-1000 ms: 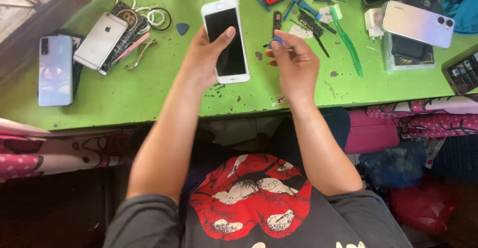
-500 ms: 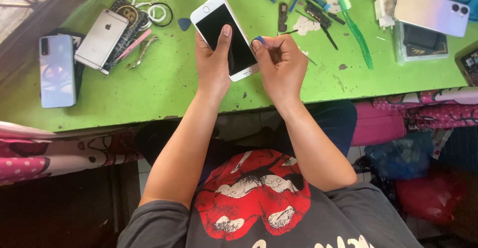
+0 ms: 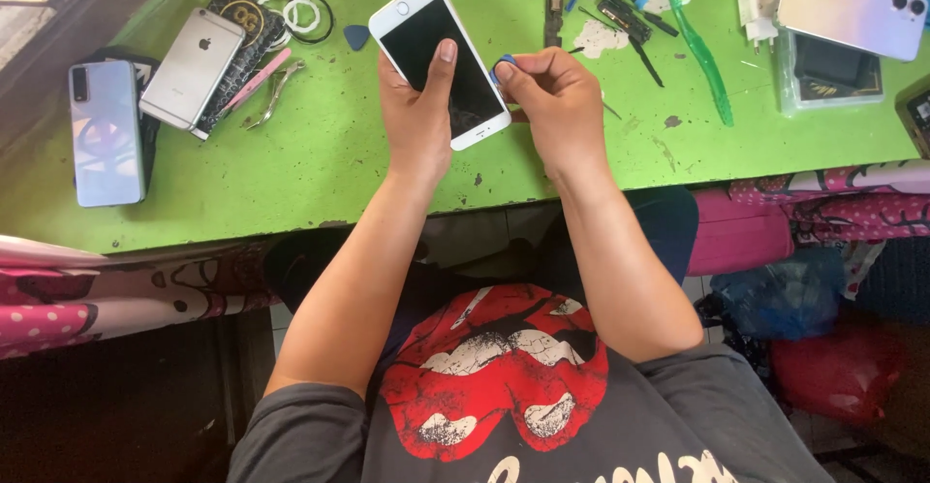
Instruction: Disassembling a smartphone screen assembly from the main body using a plastic pry tool and a screwdriver.
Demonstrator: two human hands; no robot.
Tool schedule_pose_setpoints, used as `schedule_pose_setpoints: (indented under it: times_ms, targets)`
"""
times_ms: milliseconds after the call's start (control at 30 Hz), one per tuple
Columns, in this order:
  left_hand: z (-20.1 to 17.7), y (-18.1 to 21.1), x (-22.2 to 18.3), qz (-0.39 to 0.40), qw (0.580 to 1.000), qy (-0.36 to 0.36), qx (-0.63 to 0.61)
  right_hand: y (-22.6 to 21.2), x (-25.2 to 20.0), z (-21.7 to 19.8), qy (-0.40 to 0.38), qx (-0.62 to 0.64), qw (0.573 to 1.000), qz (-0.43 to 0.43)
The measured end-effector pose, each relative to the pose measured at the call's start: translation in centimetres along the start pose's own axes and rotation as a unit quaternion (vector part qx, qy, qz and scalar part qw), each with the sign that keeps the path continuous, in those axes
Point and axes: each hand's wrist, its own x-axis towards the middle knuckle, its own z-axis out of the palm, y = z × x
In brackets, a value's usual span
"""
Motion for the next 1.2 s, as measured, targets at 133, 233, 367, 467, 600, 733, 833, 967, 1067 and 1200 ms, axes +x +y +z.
schedule_pose_setpoints:
  times_ms: [133,233,367,467,600,733,833,967,1067,1200]
  targets:
    - [0.0,0.1,-0.1,-0.019,1.000,0.005,-0.011,0.3,0.3,-0.3,-0.006,0.029,0.997,0.065]
    - [0.1,0.2,0.0,-0.028,0.999,0.008,-0.017,0.0,-0.7,0.0,0.008,-0.044,0.999,-0.030]
    - [-0.2,-0.1,0.0,-0.002,0.999,0.006,-0.033,1.1,-1.6,0.0,0.050,-0.208,0.951,-0.224]
    - [-0.3,-0.2,0.0,0.002,0.999,0.007,-0.034,1.0,-0.7,-0.5,0.019,-0.146,0.975,-0.168]
    - [-0.3,-0.3,0.1,-0.004,0.999,0.008,-0.031,-0.2,0.2,-1.1,-0.038,-0.042,0.997,0.049]
    - [-0.3,-0.2,0.1,-0.007,0.999,0.008,-0.040,0.8,-0.8,-0.7,-0.014,-0.139,0.985,-0.102]
    - [-0.2,-0.1,-0.1,-0.007,0.999,0.014,-0.030,1.5,-1.9,-0.5,0.036,-0.237,0.938,-0.250]
    - [-0.1,0.1,-0.1,-0.011,0.999,0.000,-0.034,1.3,-1.4,-0.9,0.014,-0.212,0.953,-0.216]
    - [0.0,0.2,-0.1,-0.004,1.000,-0.002,-0.020,0.1,-0.7,-1.4,-0.031,-0.116,0.991,-0.058]
    - [0.0,0.2,-0.2,0.009,1.000,-0.015,-0.025,0.0,-1.2,-1.2,-0.018,-0.183,0.979,-0.091]
